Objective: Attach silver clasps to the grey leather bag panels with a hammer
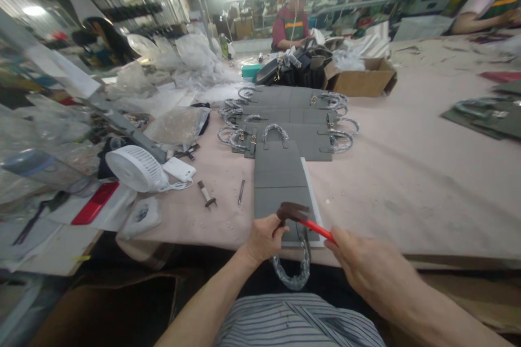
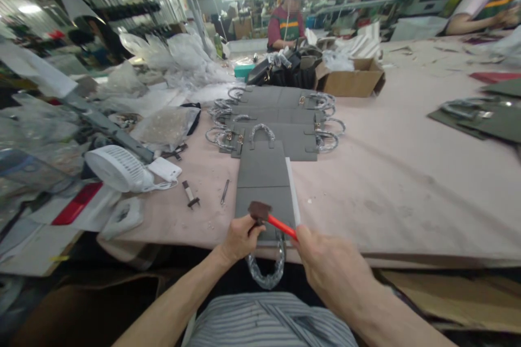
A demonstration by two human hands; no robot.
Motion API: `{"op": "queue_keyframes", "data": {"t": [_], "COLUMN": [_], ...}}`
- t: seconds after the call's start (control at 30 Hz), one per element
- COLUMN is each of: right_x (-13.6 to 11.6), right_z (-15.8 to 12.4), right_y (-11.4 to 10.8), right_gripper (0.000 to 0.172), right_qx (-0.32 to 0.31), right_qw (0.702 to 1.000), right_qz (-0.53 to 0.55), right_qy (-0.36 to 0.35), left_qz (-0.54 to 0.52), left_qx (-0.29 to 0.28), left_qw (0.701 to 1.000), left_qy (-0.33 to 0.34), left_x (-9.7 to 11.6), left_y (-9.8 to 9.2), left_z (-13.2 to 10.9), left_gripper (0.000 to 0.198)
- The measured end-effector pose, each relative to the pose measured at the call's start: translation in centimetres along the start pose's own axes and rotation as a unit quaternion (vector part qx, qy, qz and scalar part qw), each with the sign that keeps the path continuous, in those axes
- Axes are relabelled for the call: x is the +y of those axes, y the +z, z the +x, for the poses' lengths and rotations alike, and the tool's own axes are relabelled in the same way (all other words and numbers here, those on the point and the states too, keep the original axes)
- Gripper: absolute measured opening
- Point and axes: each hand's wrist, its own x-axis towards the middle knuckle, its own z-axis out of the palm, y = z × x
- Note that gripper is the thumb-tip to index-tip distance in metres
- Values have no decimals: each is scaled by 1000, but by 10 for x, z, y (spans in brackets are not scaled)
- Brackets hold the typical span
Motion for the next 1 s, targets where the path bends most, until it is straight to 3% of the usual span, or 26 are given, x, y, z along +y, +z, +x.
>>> {"op": "queue_keyframes", "data": {"t": [0.1,0.2,0.37,0.5,0.6,0.67,0.73,0.83,1.0], "right_x": [13,36,86,111,110,100,88,72,68], "right_z": [-1,7,22,21,21,23,25,24,19], "right_y": [17,23,57,85,96,103,114,137,160], "right_gripper": [37,36,35,30,38,51,58,57,55], "right_qx": [-21,-41,-82,-83,-21,58,110,85,45], "right_qw": [999,990,934,915,938,963,982,996,998], "right_qz": [-12,28,88,59,-41,-105,-90,7,47], "right_qy": [29,130,338,391,342,241,123,-1,-8], "left_qz": [-6,-20,-75,-106,-107,-102,-96,-73,-47], "left_qx": [-5,-14,-48,-47,-43,-39,-37,-37,-35], "left_qw": [1000,1000,995,992,992,993,994,997,997], "left_qy": [-5,-15,-36,-54,-53,-43,-29,-7,42], "left_x": [0,1,5,9,10,10,10,8,3], "left_y": [0,-3,-13,-18,-19,-21,-22,-22,-18], "left_z": [-1,-1,2,5,8,9,11,10,2], "left_gripper": [8,7,20,17,12,11,11,10,15]}}
